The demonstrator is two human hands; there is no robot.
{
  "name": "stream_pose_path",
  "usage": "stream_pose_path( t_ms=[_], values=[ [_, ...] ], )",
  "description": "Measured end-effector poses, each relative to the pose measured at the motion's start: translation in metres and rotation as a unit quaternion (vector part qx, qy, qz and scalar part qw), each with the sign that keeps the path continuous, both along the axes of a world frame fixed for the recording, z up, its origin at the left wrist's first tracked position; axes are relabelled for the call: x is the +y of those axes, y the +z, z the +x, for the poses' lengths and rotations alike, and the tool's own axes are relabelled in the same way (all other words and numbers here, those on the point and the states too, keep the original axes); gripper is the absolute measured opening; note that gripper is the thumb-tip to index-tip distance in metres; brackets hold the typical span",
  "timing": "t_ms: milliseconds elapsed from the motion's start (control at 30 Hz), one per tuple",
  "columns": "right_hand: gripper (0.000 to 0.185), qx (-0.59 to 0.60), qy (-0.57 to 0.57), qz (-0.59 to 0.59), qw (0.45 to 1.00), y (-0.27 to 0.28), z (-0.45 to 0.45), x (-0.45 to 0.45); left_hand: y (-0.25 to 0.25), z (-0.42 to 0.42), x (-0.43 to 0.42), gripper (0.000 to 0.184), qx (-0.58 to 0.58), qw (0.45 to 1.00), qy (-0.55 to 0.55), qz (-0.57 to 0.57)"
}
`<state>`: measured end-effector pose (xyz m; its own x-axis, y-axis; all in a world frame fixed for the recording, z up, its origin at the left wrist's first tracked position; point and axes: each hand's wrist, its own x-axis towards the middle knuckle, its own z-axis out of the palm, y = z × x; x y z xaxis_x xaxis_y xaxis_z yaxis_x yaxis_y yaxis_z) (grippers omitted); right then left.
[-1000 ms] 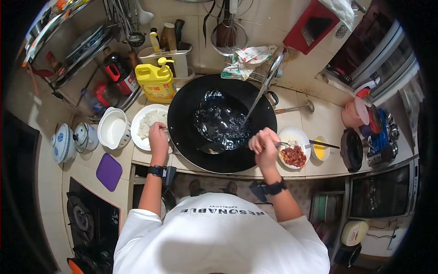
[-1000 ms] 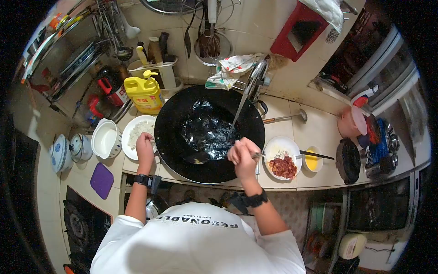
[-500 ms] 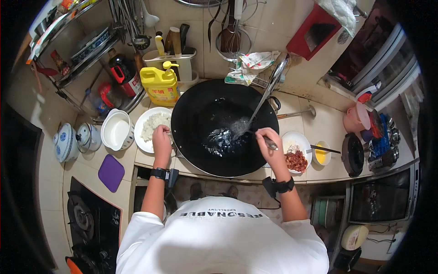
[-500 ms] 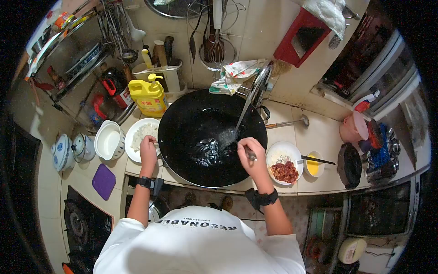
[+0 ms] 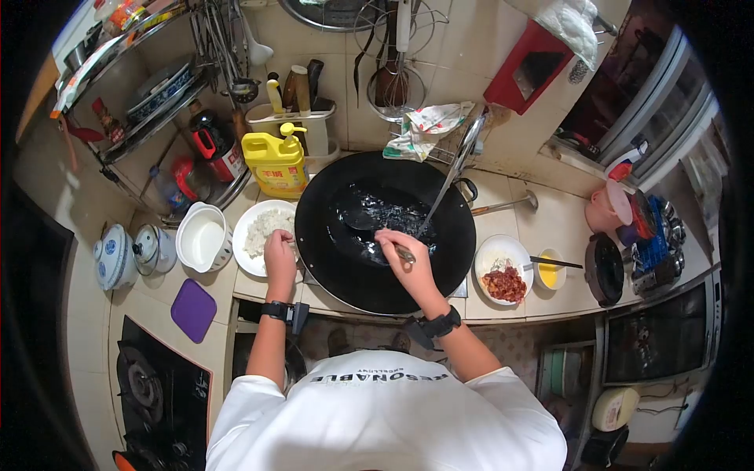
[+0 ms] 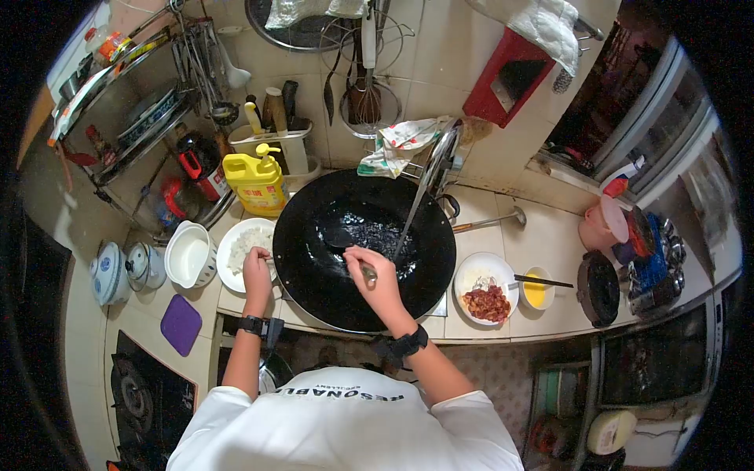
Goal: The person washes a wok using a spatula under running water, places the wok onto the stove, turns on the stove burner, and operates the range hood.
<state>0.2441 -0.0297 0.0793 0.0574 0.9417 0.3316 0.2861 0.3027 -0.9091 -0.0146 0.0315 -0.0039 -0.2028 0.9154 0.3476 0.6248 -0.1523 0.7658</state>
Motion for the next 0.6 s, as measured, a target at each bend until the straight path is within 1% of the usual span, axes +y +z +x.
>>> stream_pose_path(
  t_ms=[33,67,133,167,200,300,333,433,467,600],
  values=[
    [0.016,-0.028,0.013,0.009,0.999,-0.002,0.0,-0.001,-0.001,0.0,0.0,0.014,0.0,1.0,-0.001,0.0],
    [0.016,-0.029,0.012,0.009,0.999,-0.002,0.001,-0.004,-0.002,-0.001,0.0,0.014,0.001,1.0,-0.001,0.004],
    [0.016,-0.043,0.053,0.003,0.998,0.005,0.005,-0.012,-0.002,0.0,0.002,0.014,0.0,1.0,0.0,0.016],
    [0.015,-0.017,0.062,-0.039,0.997,0.013,0.008,-0.019,-0.002,0.0,0.001,0.013,0.002,1.0,0.003,0.016],
    [0.015,-0.021,0.062,-0.033,0.997,0.013,0.015,-0.022,-0.003,0.0,0.0,0.013,0.004,1.0,0.006,0.016],
    [0.013,0.016,0.08,-0.074,0.994,0.014,0.037,-0.033,-0.004,-0.001,0.002,0.013,-0.006,1.0,0.004,0.017],
    [0.013,0.034,0.077,-0.103,0.991,0.021,0.044,-0.038,-0.004,-0.001,0.002,0.013,-0.012,1.0,0.002,0.009],
    [0.014,0.072,0.042,-0.124,0.989,0.035,0.067,-0.05,-0.004,-0.001,0.001,0.013,-0.01,1.0,-0.001,0.014],
    [0.012,0.053,0.024,-0.141,0.988,0.04,0.077,-0.053,-0.005,-0.001,0.001,0.013,-0.01,1.0,-0.001,0.012],
    [0.011,0.057,-0.031,-0.155,0.986,0.067,0.1,-0.066,-0.007,-0.002,0.002,0.013,-0.018,1.0,-0.003,0.017]
  ],
)
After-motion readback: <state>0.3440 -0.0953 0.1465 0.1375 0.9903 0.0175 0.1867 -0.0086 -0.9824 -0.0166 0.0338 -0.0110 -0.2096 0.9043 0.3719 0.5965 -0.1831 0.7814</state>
